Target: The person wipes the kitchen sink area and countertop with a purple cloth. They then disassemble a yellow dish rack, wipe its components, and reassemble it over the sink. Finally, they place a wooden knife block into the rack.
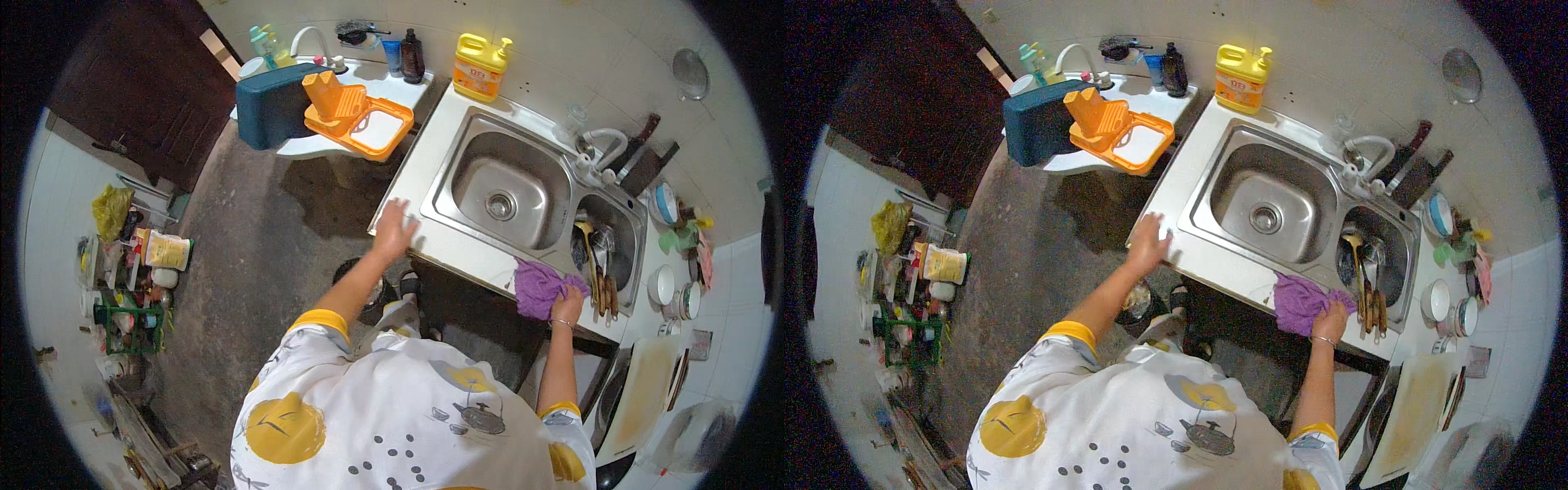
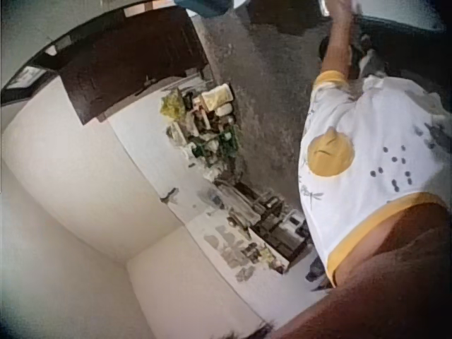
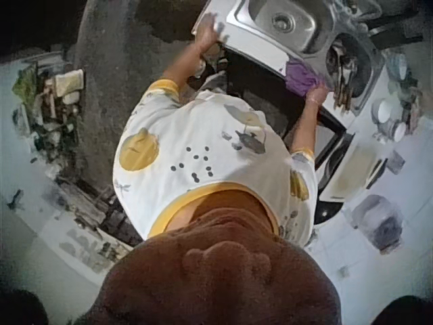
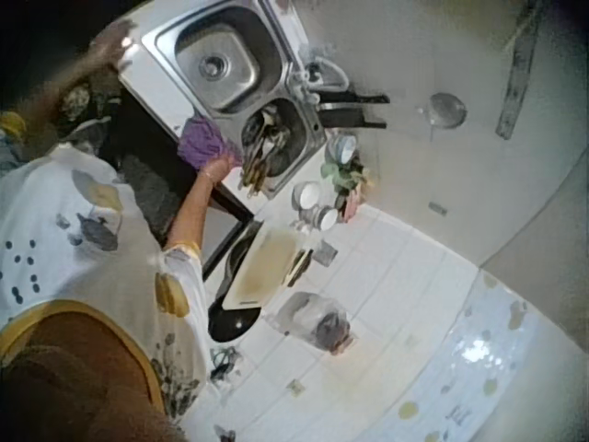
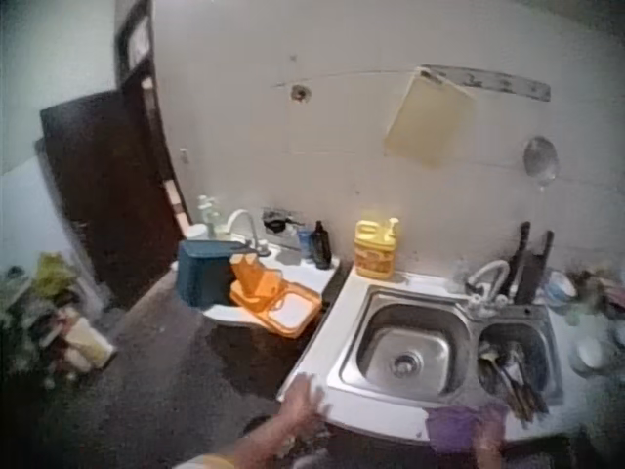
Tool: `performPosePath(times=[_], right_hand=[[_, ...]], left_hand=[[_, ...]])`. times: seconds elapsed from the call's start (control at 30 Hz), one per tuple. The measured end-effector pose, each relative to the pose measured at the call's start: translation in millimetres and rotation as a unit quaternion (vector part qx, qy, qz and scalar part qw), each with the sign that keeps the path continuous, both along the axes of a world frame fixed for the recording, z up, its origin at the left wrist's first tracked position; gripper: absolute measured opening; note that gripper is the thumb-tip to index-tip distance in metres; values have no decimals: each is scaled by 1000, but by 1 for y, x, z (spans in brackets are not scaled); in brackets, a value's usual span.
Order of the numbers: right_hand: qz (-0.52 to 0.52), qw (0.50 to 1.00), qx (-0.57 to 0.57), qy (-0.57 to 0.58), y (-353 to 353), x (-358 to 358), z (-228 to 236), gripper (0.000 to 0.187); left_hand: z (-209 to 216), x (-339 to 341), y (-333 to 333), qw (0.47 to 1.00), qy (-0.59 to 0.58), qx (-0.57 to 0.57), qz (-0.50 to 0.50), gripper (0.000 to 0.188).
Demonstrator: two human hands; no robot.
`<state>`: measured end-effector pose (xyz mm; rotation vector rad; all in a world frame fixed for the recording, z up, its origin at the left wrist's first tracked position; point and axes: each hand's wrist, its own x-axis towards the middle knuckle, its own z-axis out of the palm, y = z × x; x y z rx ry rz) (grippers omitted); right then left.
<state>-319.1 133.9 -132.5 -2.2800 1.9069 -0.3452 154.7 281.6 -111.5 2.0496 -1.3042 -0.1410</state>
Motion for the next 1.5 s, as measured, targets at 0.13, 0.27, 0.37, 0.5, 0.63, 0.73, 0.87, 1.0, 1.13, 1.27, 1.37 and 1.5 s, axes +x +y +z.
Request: performPosePath(times=[0.13, 0.27, 0.37, 0.5, 0.63, 0.73, 0.87, 1.0, 1.13, 1.27, 1.37, 1.5], right_hand=[[-59, 997, -6, -43, -5, 31, 25, 47], [-41, 994, -65, -82, -30, 78, 54, 46], [55, 986, -66, -146, -71, 126, 67, 44], [148, 959, 39, -239, -104, 268, 83, 37], [214, 885, 233, -343, -101, 429, 75, 37], [228, 865, 303, -328, -117, 527, 30, 44], [66, 830, 466, -300, -112, 599, 50, 36], [37, 856, 453, -245, -125, 612, -4, 34], [20, 845, 479, -236, -114, 616, 5, 24], [-24, 816, 495, -298, -105, 611, 14, 17], [24, 781, 512, -357, -107, 597, 25, 15], [-11, 720, 499, -482, -110, 540, 48, 22]], left_hand=[[26, 75, 7, 992, 16, -9, 125, 55], [30, 118, -12, 985, 82, -27, 148, 52], [38, 125, -43, 979, 143, -60, 134, 52], [35, 151, -63, 975, 166, -74, 126, 52], [18, 203, -67, 958, 214, -69, 175, 55], [14, 257, -69, 941, 244, -58, 228, 57], [11, 322, -78, 936, 188, -89, 284, 81], [12, 355, -116, 920, 221, -211, 244, 98], [-3, 370, -133, 897, 289, -276, 192, 87], [30, 358, -138, 894, 294, -237, 242, 57], [29, 354, -135, 889, 287, -258, 245, 53], [66, 316, -137, 874, 333, -279, 217, 49]])
